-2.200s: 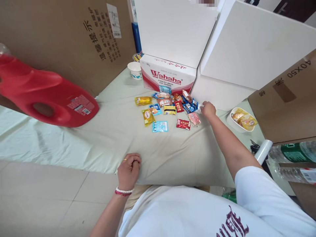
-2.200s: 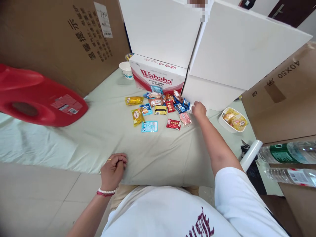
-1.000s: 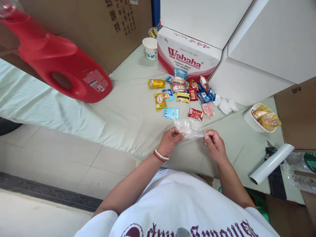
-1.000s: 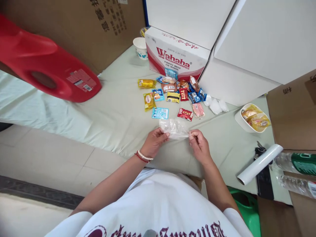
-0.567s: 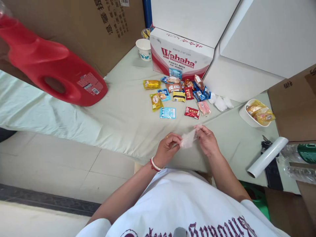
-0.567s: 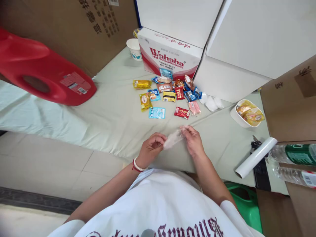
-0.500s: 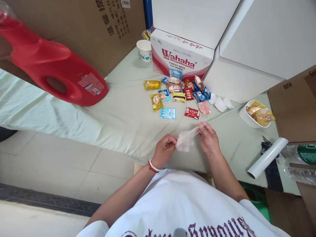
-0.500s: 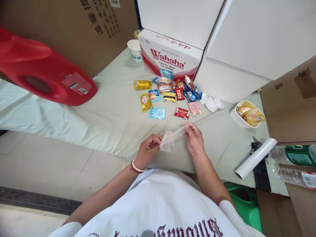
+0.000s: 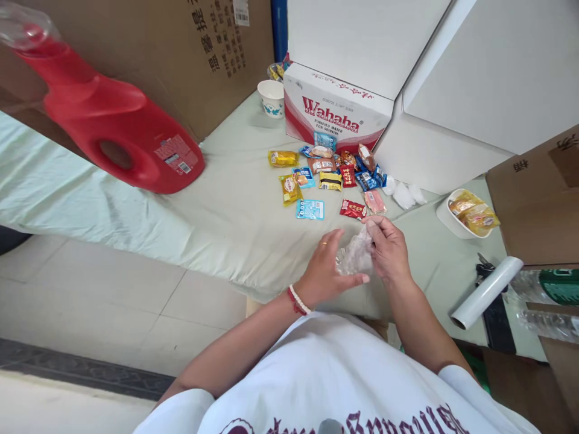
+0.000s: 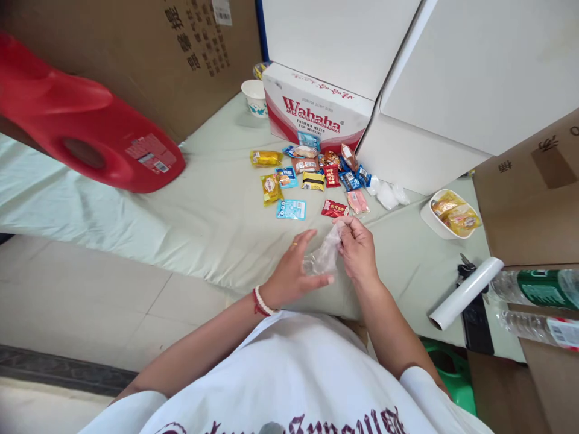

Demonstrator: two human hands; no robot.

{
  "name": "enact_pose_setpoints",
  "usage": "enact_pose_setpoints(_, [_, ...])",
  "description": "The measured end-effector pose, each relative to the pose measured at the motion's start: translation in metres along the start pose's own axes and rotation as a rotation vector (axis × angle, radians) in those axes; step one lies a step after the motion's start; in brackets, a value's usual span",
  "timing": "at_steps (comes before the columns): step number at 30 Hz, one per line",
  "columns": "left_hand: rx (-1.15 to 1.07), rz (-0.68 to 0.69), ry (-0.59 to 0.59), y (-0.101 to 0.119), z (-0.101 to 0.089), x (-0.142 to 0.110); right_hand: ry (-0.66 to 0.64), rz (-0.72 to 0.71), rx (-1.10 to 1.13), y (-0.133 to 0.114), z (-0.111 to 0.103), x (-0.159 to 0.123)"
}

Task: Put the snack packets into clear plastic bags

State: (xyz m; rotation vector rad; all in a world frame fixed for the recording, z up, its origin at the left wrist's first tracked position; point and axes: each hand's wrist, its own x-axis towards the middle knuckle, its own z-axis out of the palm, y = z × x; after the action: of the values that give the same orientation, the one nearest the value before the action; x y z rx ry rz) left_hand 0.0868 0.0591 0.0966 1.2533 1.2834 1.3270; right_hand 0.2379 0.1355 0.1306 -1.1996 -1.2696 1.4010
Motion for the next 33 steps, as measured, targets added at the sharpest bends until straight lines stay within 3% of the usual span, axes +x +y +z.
enact_pose_setpoints(2, [-0.08,-0.067,0.014,0.002,0.005,0.003,-0.012,-0.021,-0.056,-0.009,-0.006,0.002])
enact_pose_setpoints(6, [-0.505,-0.214,0.061,0.001,-0.003,0.007,-0.046,-0.058,-0.123,-0.023,-0.03,0.011])
enact_pose_setpoints(8, [-0.608,-0.238,0.064,0.005,-0.005,0.008,-0.054,-0.065,-0.12,-0.026,-0.037,0.016])
enact_pose_setpoints(12, [-0.617,-0.243,0.17,0.017,0.0,0.009,-0.052,-0.041,0.062,-0.02,-0.03,0.015])
enact_pose_setpoints(15, [-0.666,-0.28,0.231,0.017,-0.001,0.012,-0.154,0.099,0.143,-0.004,-0.018,0.002])
enact_pose_setpoints(19, [-0.652,-0.401,0.186,-0.003,-0.014,0.017,-0.097,0.252,0.086,0.023,-0.015,-0.01])
enact_pose_setpoints(23, [-0.564,-0.558,0.135,-0.032,-0.031,0.017,-0.074,0.29,-0.009,0.044,-0.021,-0.006])
enact_pose_setpoints(27, [-0.349,-0.565,0.18,-0.047,-0.045,0.017,-0.075,0.187,-0.211,0.058,-0.025,-0.002])
enact_pose_setpoints(31, [0.012,-0.282,0.467,-0.038,-0.049,0.016,-0.051,-0.101,-0.484,0.067,-0.026,-0.004])
enact_pose_setpoints(33, [0.068,-0.157,0.428,-0.029,-0.043,0.016,-0.059,-0.29,-0.675,0.069,-0.026,-0.007])
